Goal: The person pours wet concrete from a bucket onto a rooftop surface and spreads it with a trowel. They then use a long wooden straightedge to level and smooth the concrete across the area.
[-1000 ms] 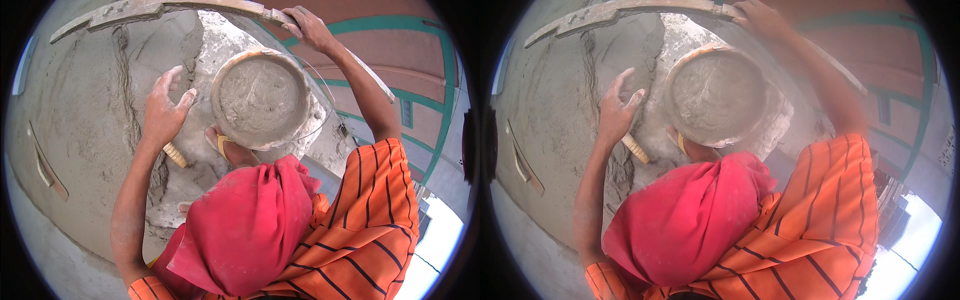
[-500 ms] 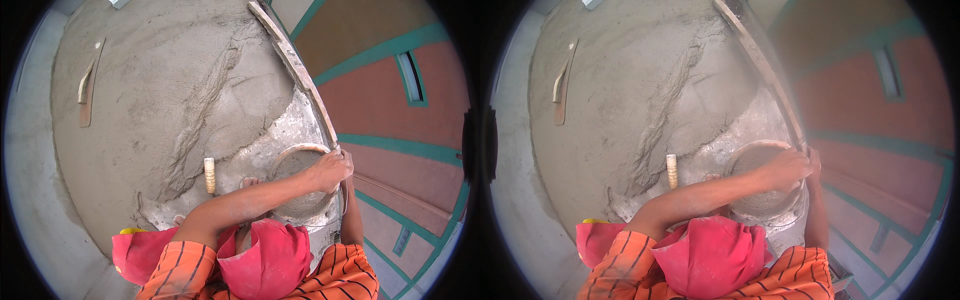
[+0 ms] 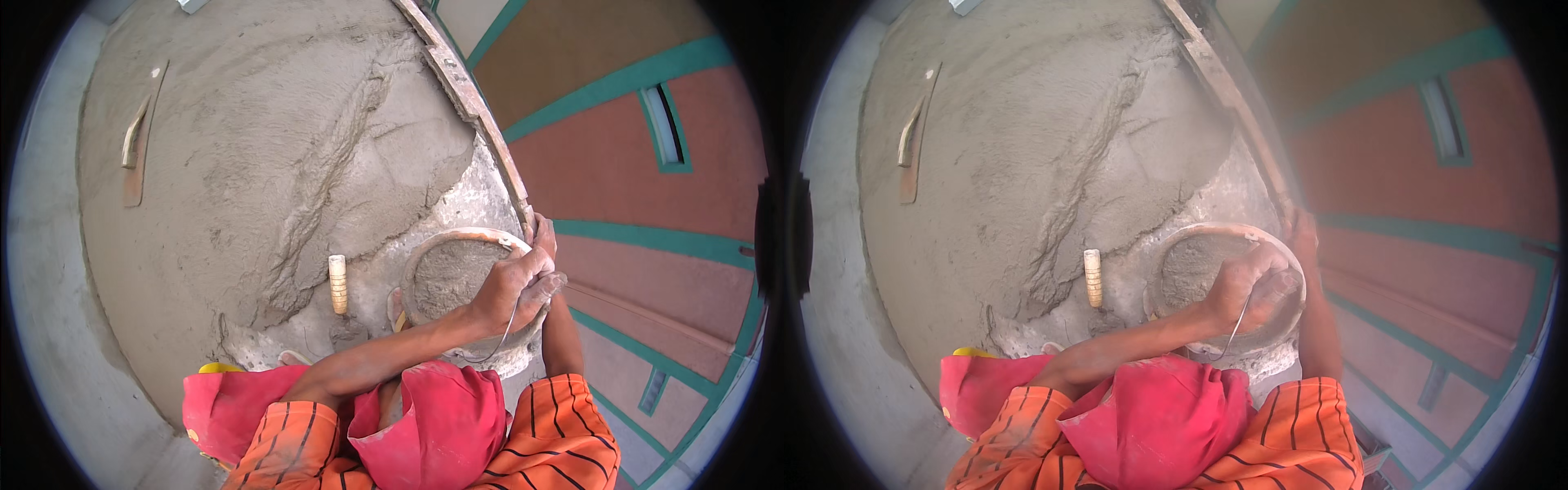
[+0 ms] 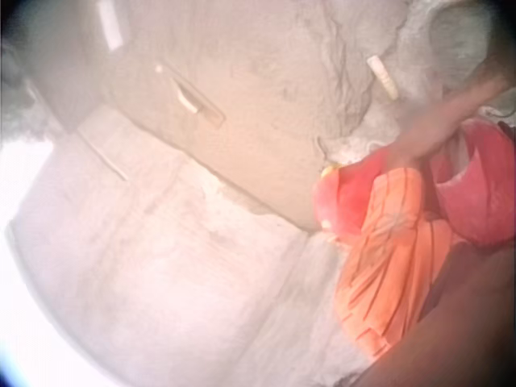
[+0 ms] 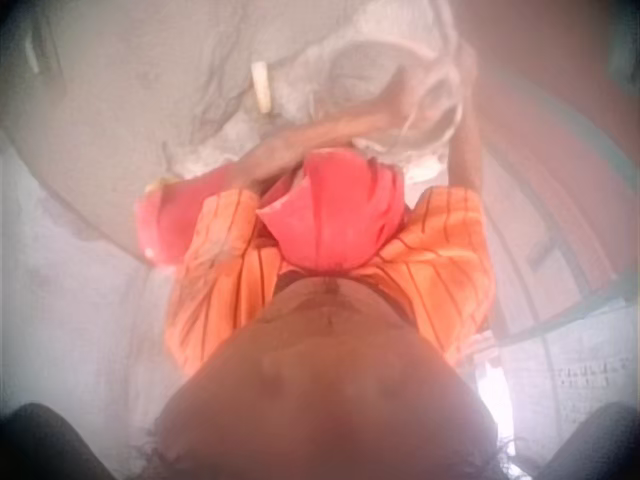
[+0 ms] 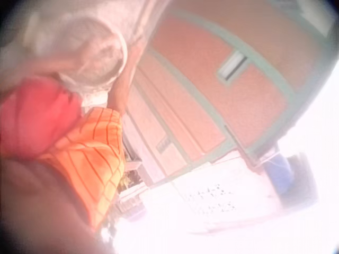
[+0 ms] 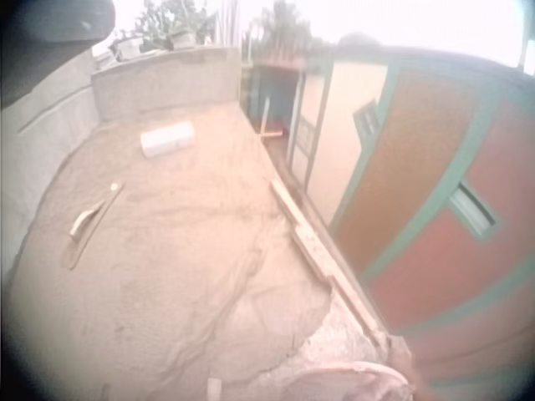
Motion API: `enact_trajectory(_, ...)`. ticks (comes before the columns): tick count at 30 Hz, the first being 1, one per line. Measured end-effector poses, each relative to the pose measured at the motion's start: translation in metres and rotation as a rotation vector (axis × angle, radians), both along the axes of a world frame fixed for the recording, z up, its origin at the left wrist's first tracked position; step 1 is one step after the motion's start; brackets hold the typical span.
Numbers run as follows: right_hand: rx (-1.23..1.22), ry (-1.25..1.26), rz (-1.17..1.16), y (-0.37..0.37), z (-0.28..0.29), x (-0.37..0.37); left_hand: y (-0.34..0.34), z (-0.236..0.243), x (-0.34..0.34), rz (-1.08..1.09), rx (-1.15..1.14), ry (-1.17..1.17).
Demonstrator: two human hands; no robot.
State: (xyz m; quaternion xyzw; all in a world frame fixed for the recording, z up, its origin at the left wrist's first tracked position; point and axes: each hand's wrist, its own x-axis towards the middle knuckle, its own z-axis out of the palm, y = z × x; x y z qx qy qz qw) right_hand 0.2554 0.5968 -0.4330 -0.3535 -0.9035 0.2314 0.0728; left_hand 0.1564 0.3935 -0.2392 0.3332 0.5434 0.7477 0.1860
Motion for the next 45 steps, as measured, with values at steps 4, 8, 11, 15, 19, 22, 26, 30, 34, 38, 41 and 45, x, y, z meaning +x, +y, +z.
enact_trajectory(4,-0.049,-0.056,-0.051,-0.018,-0.005,-0.004,-0.013,0.005,-0.004,-0.069,-0.07,-0.007)
enact_trajectory(8,-0.04,-0.061,-0.063,-0.045,-0.006,-0.009,-0.019,0.009,0.0,-0.058,-0.053,0.057)
enact_trajectory(11,-0.052,-0.039,-0.039,-0.051,-0.015,-0.005,-0.024,0.02,0.005,-0.124,-0.086,-0.107)
enact_trajectory(15,-0.077,0.029,-0.038,-0.063,-0.004,-0.006,-0.034,0.024,-0.002,-0.213,-0.201,-0.095)
enact_trajectory(19,-0.075,0.054,-0.019,-0.063,-0.005,-0.013,-0.035,0.024,-0.003,-0.326,-0.196,0.019)
enact_trajectory(22,-0.049,0.062,-0.028,-0.057,0.0,-0.002,-0.028,0.019,0.002,-0.522,-0.164,0.027)
enact_trajectory(26,-0.004,-0.056,0.028,-0.062,-0.011,-0.005,-0.037,0.02,0.003,-0.424,-0.071,0.19)
enact_trajectory(30,0.024,-0.07,-0.025,-0.072,-0.01,-0.029,-0.044,0.032,-0.011,-0.208,-0.11,0.159)
enact_trajectory(34,0.068,-0.076,-0.006,-0.069,-0.008,-0.029,-0.057,0.052,-0.027,-0.037,-0.113,0.125)
enact_trajectory(38,0.027,-0.114,-0.028,-0.064,-0.01,-0.034,-0.08,0.067,-0.049,0.211,-0.097,0.201)
enact_trajectory(41,0.086,-0.103,-0.021,-0.061,-0.011,-0.031,-0.106,0.1,-0.086,0.148,-0.113,0.358)
enact_trajectory(45,0.064,-0.104,-0.01,-0.071,0.008,-0.034,-0.151,0.152,-0.132,0.204,-0.297,0.635)
